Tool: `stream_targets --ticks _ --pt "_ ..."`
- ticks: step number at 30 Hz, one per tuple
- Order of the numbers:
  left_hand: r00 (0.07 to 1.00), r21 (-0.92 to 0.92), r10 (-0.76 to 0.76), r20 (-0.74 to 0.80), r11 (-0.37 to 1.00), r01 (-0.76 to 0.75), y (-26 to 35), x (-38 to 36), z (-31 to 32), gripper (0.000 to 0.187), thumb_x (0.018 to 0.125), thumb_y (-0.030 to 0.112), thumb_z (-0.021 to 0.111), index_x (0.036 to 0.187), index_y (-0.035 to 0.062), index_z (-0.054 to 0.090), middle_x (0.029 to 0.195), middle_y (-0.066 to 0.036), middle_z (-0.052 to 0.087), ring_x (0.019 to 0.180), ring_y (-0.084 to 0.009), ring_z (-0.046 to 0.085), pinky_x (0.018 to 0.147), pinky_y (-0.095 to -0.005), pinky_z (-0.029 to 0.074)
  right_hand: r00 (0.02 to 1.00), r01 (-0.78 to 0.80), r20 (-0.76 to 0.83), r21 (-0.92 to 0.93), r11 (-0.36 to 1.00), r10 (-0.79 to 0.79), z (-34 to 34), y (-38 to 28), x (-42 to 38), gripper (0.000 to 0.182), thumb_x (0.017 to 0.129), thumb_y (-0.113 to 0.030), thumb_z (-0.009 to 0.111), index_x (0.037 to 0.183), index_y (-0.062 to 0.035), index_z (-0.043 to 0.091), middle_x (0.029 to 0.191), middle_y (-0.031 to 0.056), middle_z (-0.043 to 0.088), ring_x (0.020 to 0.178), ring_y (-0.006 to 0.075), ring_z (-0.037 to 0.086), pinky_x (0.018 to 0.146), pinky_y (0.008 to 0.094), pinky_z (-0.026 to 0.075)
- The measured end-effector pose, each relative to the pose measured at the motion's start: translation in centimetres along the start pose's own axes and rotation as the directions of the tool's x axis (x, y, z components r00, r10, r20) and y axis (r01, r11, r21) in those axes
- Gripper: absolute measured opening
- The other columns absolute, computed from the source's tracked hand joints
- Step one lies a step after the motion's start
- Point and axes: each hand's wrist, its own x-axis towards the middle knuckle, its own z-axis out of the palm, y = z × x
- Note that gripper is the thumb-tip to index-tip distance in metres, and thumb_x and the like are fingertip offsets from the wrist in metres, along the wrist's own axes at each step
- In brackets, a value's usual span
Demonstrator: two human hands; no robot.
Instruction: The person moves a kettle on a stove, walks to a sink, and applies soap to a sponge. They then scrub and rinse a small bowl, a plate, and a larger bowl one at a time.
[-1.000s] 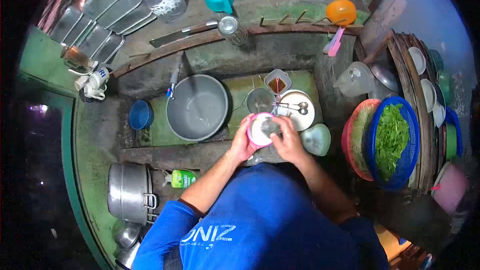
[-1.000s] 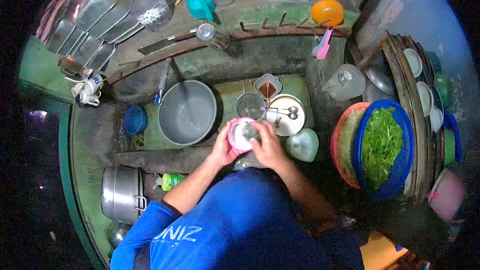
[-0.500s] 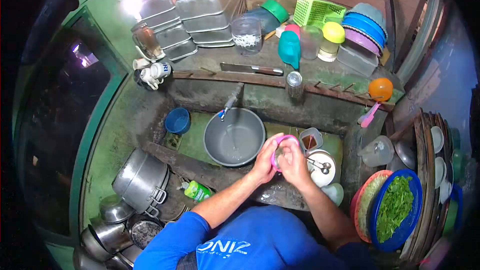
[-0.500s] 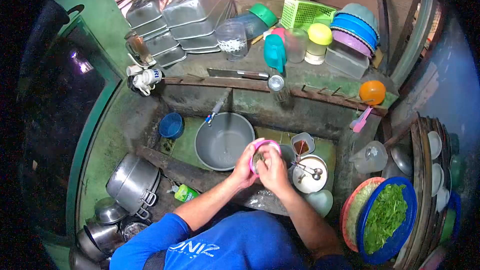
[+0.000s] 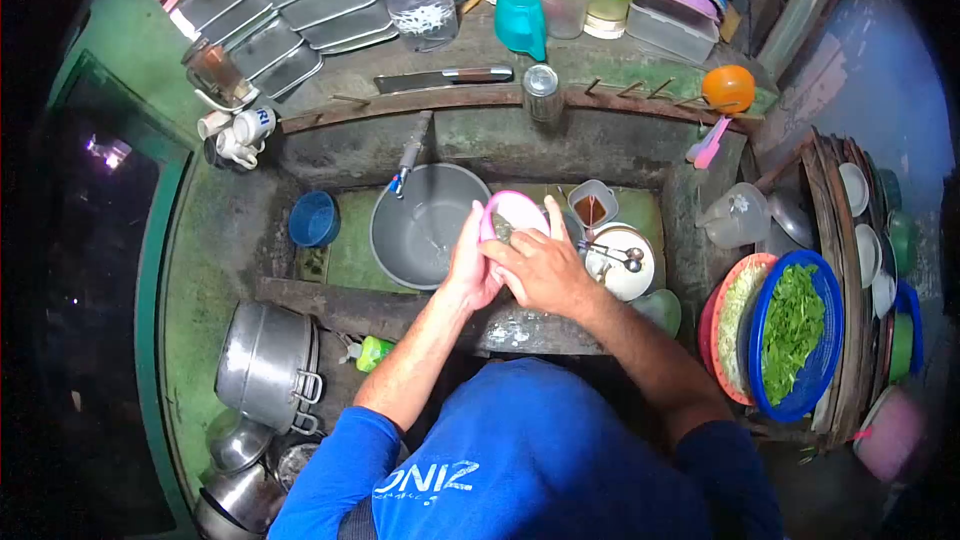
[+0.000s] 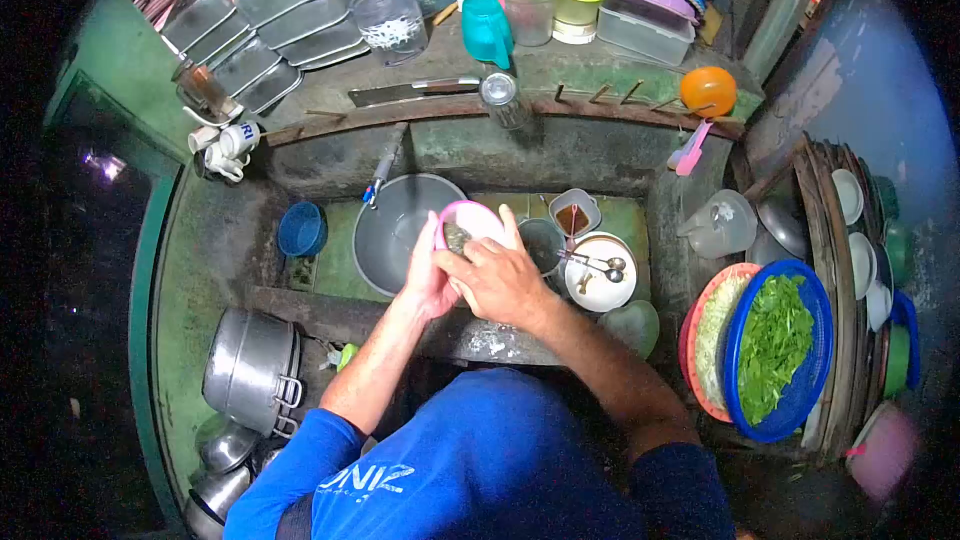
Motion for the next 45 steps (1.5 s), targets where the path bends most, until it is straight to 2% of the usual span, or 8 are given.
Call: stream_targets --ticks 7,14,19,21,31,38,41,45 --pt "0.999 -0.071 0.032 0.040 0.997 -0.029 -1.1 -0.3 1.5 0.073 0.091 0.067 0.035 0.129 0.0065 0.048 0.120 -0.016 0.059 0.112 -0.0290 0.058 0.096 -0.0455 0.047 0.929 -0.118 -0.276 0.413 0.903 0.247 -0.3 -1.8 -0.9 0.051 0.072 -0.022 0.070 0.118 -0.0079 0.055 0.099 0.0181 0.059 0.096 0.0332 0.060 0.101 0.0496 0.037" --pt "0.992 -0.005 -0.055 0.115 0.998 0.056 -0.9 -0.9 1.5 0.067 0.095 0.060 0.032 0.128 0.0056 0.050 0.122 -0.015 0.058 0.113 -0.0272 0.057 0.097 -0.0440 0.046 0.993 -0.115 0.007 -0.066 0.991 0.115 -3.4 -2.0 -1.5 0.031 0.074 -0.031 0.071 0.081 -0.0034 0.058 0.084 0.0161 0.062 0.080 0.0284 0.060 0.078 0.0443 0.042" --pt "0.996 -0.089 0.090 0.019 0.992 -0.088 -4.1 0.1 2.4 0.065 0.095 0.058 0.033 0.130 0.0058 0.048 0.124 -0.016 0.057 0.113 -0.0287 0.056 0.098 -0.0446 0.045 0.947 -0.246 -0.057 0.504 0.828 0.316 -2.1 -2.0 -2.3 0.049 0.083 -0.028 0.062 0.119 0.0034 0.051 0.121 0.0258 0.052 0.111 0.0402 0.053 0.103 0.0508 0.032" --pt "0.975 -0.051 0.221 -0.036 0.973 -0.223 -3.7 -0.2 4.1 0.066 0.094 0.059 0.034 0.132 0.0060 0.046 0.129 -0.016 0.054 0.117 -0.0295 0.054 0.101 -0.0459 0.042 0.982 -0.134 -0.126 0.045 0.990 0.139 -3.0 -0.9 -2.0 0.046 0.084 -0.033 0.060 0.109 0.0057 0.057 0.131 0.0265 0.045 0.124 0.0365 0.042 0.105 0.0559 0.029" --pt "0.993 -0.095 0.085 0.081 0.992 -0.077 -4.2 -0.5 4.0 0.059 0.098 0.053 0.033 0.129 0.0055 0.048 0.122 -0.015 0.057 0.111 -0.0277 0.058 0.095 -0.0430 0.048 0.989 -0.125 -0.010 0.498 0.858 0.150 -5.8 0.8 -5.6 0.036 0.076 -0.006 0.062 0.111 0.0017 0.059 0.110 0.0180 0.059 0.102 0.0347 0.057 0.087 0.0415 0.049" --pt "0.991 -0.119 0.119 0.064 0.987 -0.111 -6.5 0.7 3.9 0.047 0.097 0.041 0.037 0.125 0.0058 0.052 0.119 -0.011 0.059 0.111 -0.0243 0.057 0.098 -0.0411 0.044 0.933 -0.201 -0.257 0.209 0.957 0.252 -4.0 2.3 -4.1 0.017 0.081 -0.010 0.058 0.094 0.0015 0.060 0.093 0.0182 0.061 0.083 0.0354 0.063 0.074 0.0425 0.054" --pt "0.954 0.072 0.299 0.028 0.951 -0.300 -6.7 1.3 3.8 0.046 0.095 0.037 0.039 0.125 0.0051 0.051 0.121 -0.011 0.058 0.114 -0.0239 0.055 0.100 -0.0402 0.042 0.895 -0.446 0.110 0.144 0.883 0.433 -4.2 2.2 -4.1 0.018 0.082 -0.010 0.055 0.094 0.0024 0.059 0.090 0.0212 0.063 0.078 0.0379 0.065 0.068 0.0447 0.055" --pt "0.929 0.054 0.370 -0.009 0.928 -0.369 -5.9 1.4 5.1 0.049 0.095 0.043 0.038 0.120 0.0058 0.055 0.118 -0.012 0.060 0.108 -0.0243 0.058 0.095 -0.0390 0.047 0.810 -0.265 -0.322 0.544 0.796 0.490 -3.1 1.0 -2.2 0.022 0.071 -0.006 0.063 0.092 0.0005 0.060 0.086 0.0205 0.063 0.079 0.0388 0.064 0.069 0.0462 0.052"
